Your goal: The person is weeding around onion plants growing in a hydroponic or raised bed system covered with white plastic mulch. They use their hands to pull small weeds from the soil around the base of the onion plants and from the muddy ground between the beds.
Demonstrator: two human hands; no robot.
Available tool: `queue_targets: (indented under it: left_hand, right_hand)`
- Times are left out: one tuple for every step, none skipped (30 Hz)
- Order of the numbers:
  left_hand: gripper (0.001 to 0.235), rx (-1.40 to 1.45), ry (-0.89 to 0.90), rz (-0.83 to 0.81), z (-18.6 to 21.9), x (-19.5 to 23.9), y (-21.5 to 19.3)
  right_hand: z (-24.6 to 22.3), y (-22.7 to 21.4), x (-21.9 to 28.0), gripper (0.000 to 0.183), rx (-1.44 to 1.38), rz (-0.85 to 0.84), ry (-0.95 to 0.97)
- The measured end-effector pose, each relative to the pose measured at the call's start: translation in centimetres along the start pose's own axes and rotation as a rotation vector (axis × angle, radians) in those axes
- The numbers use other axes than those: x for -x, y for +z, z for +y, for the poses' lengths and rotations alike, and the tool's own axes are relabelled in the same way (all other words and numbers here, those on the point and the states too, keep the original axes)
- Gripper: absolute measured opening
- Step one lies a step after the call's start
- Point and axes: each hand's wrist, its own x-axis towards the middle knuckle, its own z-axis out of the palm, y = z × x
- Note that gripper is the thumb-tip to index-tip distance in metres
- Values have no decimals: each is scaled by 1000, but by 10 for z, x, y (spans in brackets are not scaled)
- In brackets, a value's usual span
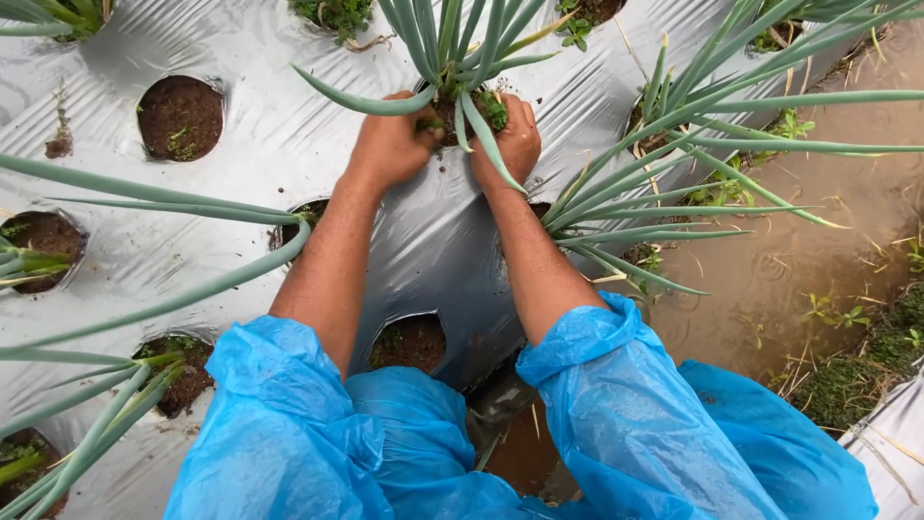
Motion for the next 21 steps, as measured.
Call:
queue_targets:
  left_hand:
    - [10, -56, 19, -2, 2, 0, 5]
    - [16, -111, 39, -3, 4, 0, 9]
    - [16, -109, 37, 0, -3, -2, 19]
    - [24, -177, 171, 186, -10, -3, 29]
    - [38, -246, 309, 371, -16, -6, 38]
    - [38, -245, 308, 374, -25, -10, 49]
    - [39, -277, 315, 466, -33, -13, 59]
    - [40, -309, 321, 559, -41, -16, 71]
    - [40, -308, 322, 557, -37, -16, 67]
    - [30, -178, 204, 571, -34, -15, 64]
    - [21, -48, 83, 584, -30, -14, 61]
    - [21, -46, 83, 583, -29, -16, 63]
    - [21, -21, 113, 642, -30, -19, 64]
    - [30, 3, 143, 700, -30, -21, 64]
    - [30, 3, 142, 701, -29, -22, 64]
    - [33, 23, 146, 714, -27, -24, 65]
    - [36, 44, 153, 726, -25, -26, 65]
    - [36, 46, 154, 725, -22, -26, 64]
    - [27, 78, 178, 736, -20, -24, 63]
    - [19, 110, 202, 747, -17, -23, 63]
    - [19, 109, 203, 743, -18, -21, 62]
  right_hand:
    - [0, 1, -1, 20, -12, 9, -1]
    - [-1, 1, -2, 21, -25, 17, -1]
    - [0, 2, -1, 21, -25, 14, -4]
    - [1, 2, 0, 19, -17, 22, -18]
    - [2, 3, -1, 17, -10, 32, -32]
    - [3, 4, -1, 17, -11, 31, -36]
    - [4, 5, -1, 20, -4, 25, -17]
    - [6, 5, 0, 23, 2, 19, 2]
    - [4, 4, 0, 23, 4, 20, 3]
    - [2, 3, 0, 20, -10, 32, -31]
    - [1, 2, -1, 17, -24, 42, -67]
    - [1, 2, -1, 17, -21, 40, -67]
    - [0, 3, 0, 17, -19, 45, -52]
    - [-1, 4, 0, 17, -16, 50, -38]
    - [-2, 4, 0, 17, -16, 49, -38]
    - [-3, 3, 0, 17, 2, 37, -26]
    - [-3, 2, -1, 18, 22, 27, -13]
    - [-7, 0, -2, 18, 24, 28, -14]
    - [-10, -2, -2, 17, 2, 22, -13]
    - [-13, -4, -1, 16, -19, 16, -12]
    - [-12, -2, -1, 16, -18, 18, -8]
